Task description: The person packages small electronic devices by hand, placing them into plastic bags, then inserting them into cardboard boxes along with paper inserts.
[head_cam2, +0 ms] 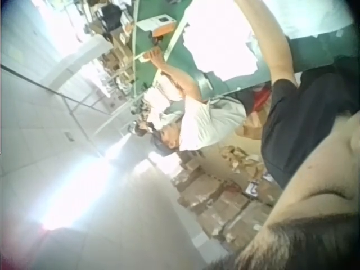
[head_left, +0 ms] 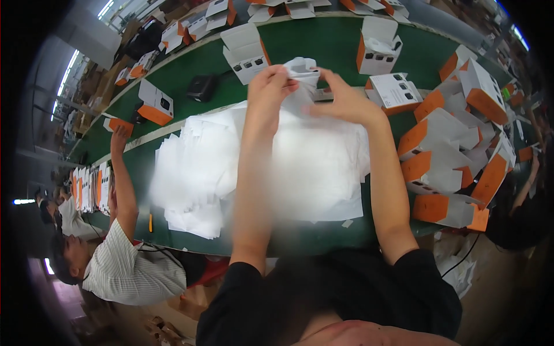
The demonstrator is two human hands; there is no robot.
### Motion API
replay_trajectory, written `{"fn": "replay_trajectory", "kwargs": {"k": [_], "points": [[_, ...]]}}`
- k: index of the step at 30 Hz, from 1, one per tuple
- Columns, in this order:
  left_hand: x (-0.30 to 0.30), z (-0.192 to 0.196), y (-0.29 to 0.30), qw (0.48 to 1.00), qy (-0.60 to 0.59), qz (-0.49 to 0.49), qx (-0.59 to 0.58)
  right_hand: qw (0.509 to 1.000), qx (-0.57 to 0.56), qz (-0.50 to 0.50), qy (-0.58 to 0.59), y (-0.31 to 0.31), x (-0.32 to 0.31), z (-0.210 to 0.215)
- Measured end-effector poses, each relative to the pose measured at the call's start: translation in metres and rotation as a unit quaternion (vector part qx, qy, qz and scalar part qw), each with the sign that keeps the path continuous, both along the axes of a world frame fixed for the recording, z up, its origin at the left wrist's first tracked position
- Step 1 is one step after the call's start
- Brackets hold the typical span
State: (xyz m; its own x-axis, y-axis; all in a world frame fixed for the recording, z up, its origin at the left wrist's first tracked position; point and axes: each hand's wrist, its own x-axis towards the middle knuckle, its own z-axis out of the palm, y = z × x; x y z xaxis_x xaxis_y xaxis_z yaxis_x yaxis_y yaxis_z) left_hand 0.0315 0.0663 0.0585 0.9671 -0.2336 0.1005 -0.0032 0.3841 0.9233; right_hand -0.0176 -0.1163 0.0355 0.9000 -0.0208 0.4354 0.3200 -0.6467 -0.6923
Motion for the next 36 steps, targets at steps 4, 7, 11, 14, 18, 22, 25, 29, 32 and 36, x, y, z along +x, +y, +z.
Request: {"fn": "replay_trajectory", "kwargs": {"k": [4,7,11,14,18,22,25,29,32,36], "points": [[-0.018,0.031,-0.026,0.974,-0.128,-0.110,0.149,0.997,0.044,-0.007,0.069,0.008,0.016,0.001],[-0.008,0.071,-0.009,0.966,-0.179,-0.075,0.169,0.988,0.143,0.046,0.038,-0.018,0.033,0.020],[0.099,0.054,0.058,0.873,-0.236,0.344,0.253,0.968,0.157,0.117,-0.157,0.010,0.073,0.085],[0.157,0.002,0.067,0.809,-0.217,0.326,0.439,0.917,0.221,0.253,-0.215,0.054,0.146,0.074],[0.179,-0.018,0.051,0.858,-0.181,0.257,0.405,0.975,-0.053,0.106,-0.189,0.025,0.177,0.050],[0.177,-0.021,0.057,0.921,-0.129,0.202,0.306,0.887,-0.452,-0.011,-0.096,0.046,0.161,0.037],[0.153,-0.004,0.044,0.885,-0.127,0.227,0.387,0.882,-0.469,-0.020,-0.046,0.076,0.162,0.012],[0.161,-0.018,0.041,0.936,-0.099,0.166,0.294,0.936,-0.330,-0.051,-0.112,0.045,0.134,0.013],[0.150,0.015,0.069,0.907,-0.114,0.212,0.345,0.952,-0.093,-0.155,-0.248,-0.029,0.108,-0.009],[0.172,0.022,0.130,0.811,-0.173,0.282,0.483,0.965,0.143,-0.211,-0.068,-0.090,0.074,-0.040]]}}
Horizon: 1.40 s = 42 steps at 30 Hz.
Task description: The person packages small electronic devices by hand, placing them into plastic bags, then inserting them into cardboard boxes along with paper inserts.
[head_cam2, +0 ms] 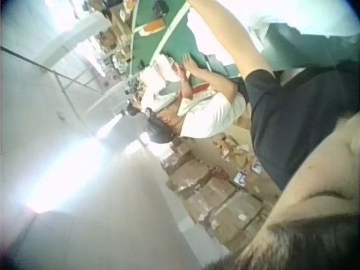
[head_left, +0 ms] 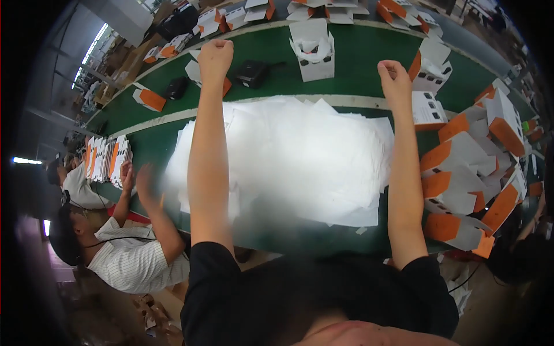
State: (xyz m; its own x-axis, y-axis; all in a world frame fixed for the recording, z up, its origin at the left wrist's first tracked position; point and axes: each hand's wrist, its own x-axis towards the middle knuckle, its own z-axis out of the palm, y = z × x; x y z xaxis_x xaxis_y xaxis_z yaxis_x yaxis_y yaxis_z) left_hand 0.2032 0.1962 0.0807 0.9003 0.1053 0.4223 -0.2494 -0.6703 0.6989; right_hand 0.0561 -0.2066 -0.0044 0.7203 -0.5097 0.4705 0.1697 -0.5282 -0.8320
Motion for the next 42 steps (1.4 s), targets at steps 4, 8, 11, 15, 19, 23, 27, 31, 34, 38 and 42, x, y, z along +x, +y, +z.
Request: {"fn": "replay_trajectory", "kwargs": {"k": [4,8,11,15,19,23,27,31,34,38,42], "points": [[0.021,-0.037,-0.009,0.957,0.118,-0.056,0.260,0.979,0.170,0.115,-0.008,0.019,0.001,0.018],[0.031,-0.085,-0.035,0.925,0.247,0.026,0.286,0.979,0.086,0.181,-0.035,0.038,0.005,0.019],[0.025,-0.050,-0.027,0.915,0.262,-0.020,0.307,0.972,0.088,0.215,-0.040,0.051,-0.002,0.027],[-0.085,0.006,-0.044,0.971,-0.042,-0.133,0.195,0.960,0.118,0.254,0.006,0.065,-0.014,0.052],[-0.190,0.053,-0.093,0.939,-0.042,-0.326,0.105,0.879,0.165,0.446,0.032,0.100,-0.050,0.090],[-0.192,0.047,-0.137,0.918,-0.217,-0.314,0.106,0.909,0.152,0.382,-0.066,0.086,-0.049,0.091],[-0.216,0.006,-0.159,0.980,-0.018,-0.195,0.028,0.887,0.346,0.299,-0.067,0.033,-0.057,0.101],[-0.245,-0.070,-0.148,0.944,0.138,-0.269,0.134,0.757,0.563,0.303,-0.133,0.036,-0.060,0.108],[-0.259,-0.088,-0.152,0.947,0.173,-0.237,0.133,0.738,0.580,0.283,-0.197,0.038,-0.056,0.103],[-0.259,-0.083,-0.160,0.947,0.149,-0.232,0.164,0.745,0.561,0.310,-0.187,0.025,-0.038,0.079],[-0.253,-0.085,-0.159,0.943,0.184,-0.246,0.132,0.706,0.623,0.290,-0.171,0.026,-0.031,0.076]]}}
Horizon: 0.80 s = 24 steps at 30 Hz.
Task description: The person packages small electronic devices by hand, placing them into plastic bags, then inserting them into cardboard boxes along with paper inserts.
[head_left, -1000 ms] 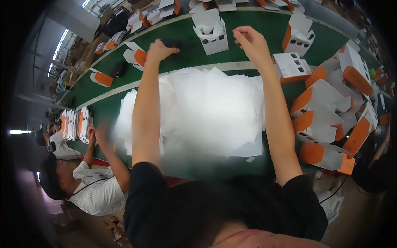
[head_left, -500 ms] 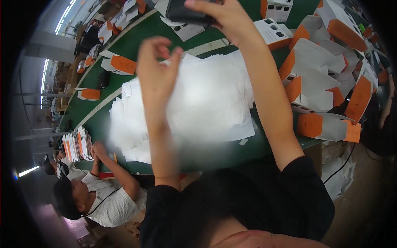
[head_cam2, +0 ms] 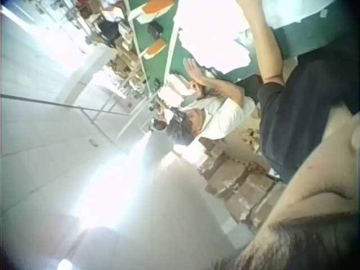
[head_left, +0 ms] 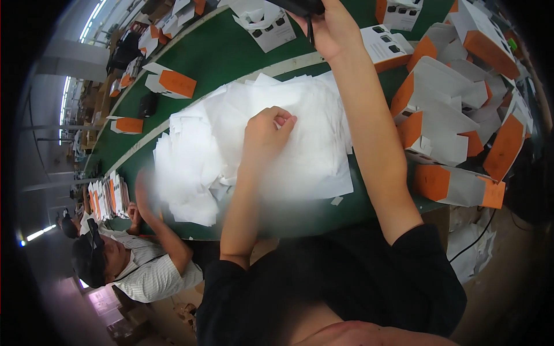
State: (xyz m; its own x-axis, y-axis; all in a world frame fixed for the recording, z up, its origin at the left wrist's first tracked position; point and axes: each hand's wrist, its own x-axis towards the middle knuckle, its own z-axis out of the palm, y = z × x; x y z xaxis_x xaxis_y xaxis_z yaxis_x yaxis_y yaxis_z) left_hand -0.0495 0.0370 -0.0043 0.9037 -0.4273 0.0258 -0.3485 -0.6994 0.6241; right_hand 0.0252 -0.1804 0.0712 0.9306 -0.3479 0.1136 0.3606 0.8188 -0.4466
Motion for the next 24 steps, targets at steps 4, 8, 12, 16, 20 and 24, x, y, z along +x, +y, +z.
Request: {"fn": "replay_trajectory", "kwargs": {"k": [4,8,12,16,20,24], "points": [[0.007,0.001,0.002,0.998,0.032,0.016,-0.042,0.998,0.043,-0.010,0.033,0.002,0.001,0.007],[0.030,0.030,0.016,0.987,-0.012,0.103,-0.124,0.990,0.003,0.042,0.138,0.008,-0.021,0.028],[0.056,0.065,0.010,0.973,-0.052,0.137,-0.179,0.973,-0.153,0.144,0.099,-0.007,-0.009,-0.026],[0.072,0.078,0.007,0.950,-0.097,0.178,-0.235,0.949,-0.188,0.228,0.111,0.014,-0.013,-0.025],[0.082,0.077,0.007,0.924,-0.091,0.168,-0.331,0.920,-0.293,0.219,0.144,0.033,-0.010,-0.020],[0.084,0.082,-0.001,0.930,-0.043,0.114,-0.348,0.910,-0.333,0.156,0.190,0.035,-0.002,-0.026]]}}
